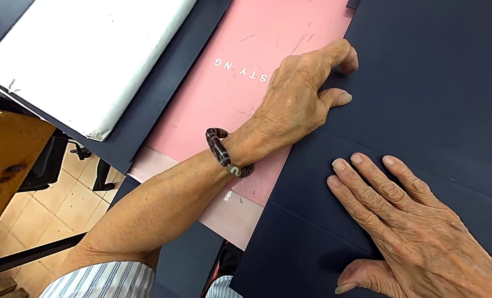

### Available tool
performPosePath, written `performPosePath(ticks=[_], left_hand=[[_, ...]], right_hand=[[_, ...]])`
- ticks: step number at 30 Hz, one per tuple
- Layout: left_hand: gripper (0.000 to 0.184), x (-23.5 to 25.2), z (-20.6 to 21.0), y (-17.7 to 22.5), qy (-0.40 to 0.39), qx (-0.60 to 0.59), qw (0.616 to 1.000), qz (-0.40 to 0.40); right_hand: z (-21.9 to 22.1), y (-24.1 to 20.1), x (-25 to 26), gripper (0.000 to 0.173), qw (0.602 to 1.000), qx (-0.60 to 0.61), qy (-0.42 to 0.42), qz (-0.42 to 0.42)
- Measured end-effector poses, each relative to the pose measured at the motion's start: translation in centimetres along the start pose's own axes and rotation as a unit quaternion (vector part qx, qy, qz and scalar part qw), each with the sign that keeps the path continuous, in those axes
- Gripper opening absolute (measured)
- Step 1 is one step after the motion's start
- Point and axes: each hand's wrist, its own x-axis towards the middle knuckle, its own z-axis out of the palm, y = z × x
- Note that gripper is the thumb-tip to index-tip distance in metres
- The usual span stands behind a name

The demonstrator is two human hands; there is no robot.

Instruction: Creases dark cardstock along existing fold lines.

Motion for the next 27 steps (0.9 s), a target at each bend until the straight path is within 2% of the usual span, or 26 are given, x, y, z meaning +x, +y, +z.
performPosePath(ticks=[2,5,8,12,14,17,22,24,27], left_hand=[[0.027,0.1,-0.2,-0.1,-0.001,0.052,0.998,0.032],[0.017,-0.3,-0.5,0.4,-0.019,0.105,0.991,0.079],[0.026,-1.5,-0.8,2.6,-0.082,0.167,0.976,0.114],[0.062,-3.9,-0.8,2.9,-0.136,0.233,0.954,0.129],[0.083,-5.2,-0.8,1.7,-0.142,0.246,0.951,0.121],[0.1,-6.4,-0.8,0.9,-0.158,0.27,0.943,0.111],[0.097,-7.3,-0.2,0.5,-0.142,0.262,0.951,0.083],[0.096,-7.6,0.0,0.8,-0.145,0.266,0.951,0.066],[0.095,-7.8,-0.1,1.0,-0.143,0.25,0.956,0.055]], right_hand=[[0.1,0.0,0.1,0.1,1.0,-0.001,0.01,-0.001],[-0.1,-0.7,0.1,0.097,1.0,0.01,0.016,0.012],[-0.3,-0.9,0.3,0.087,0.999,0.031,0.014,0.028],[-1.6,-0.6,-0.3,0.057,0.994,0.057,0.09,0.025],[-3.6,0.0,-2.1,0.052,0.991,0.033,0.11,0.075],[-6.5,2.0,-6.6,0.059,0.979,-0.043,0.106,0.168],[-7.4,4.4,-13.2,0.098,0.949,-0.091,0.059,0.296],[-6.8,4.6,-13.7,0.099,0.949,-0.074,0.057,0.3],[-6.2,4.6,-13.5,0.092,0.953,-0.07,0.03,0.295]])
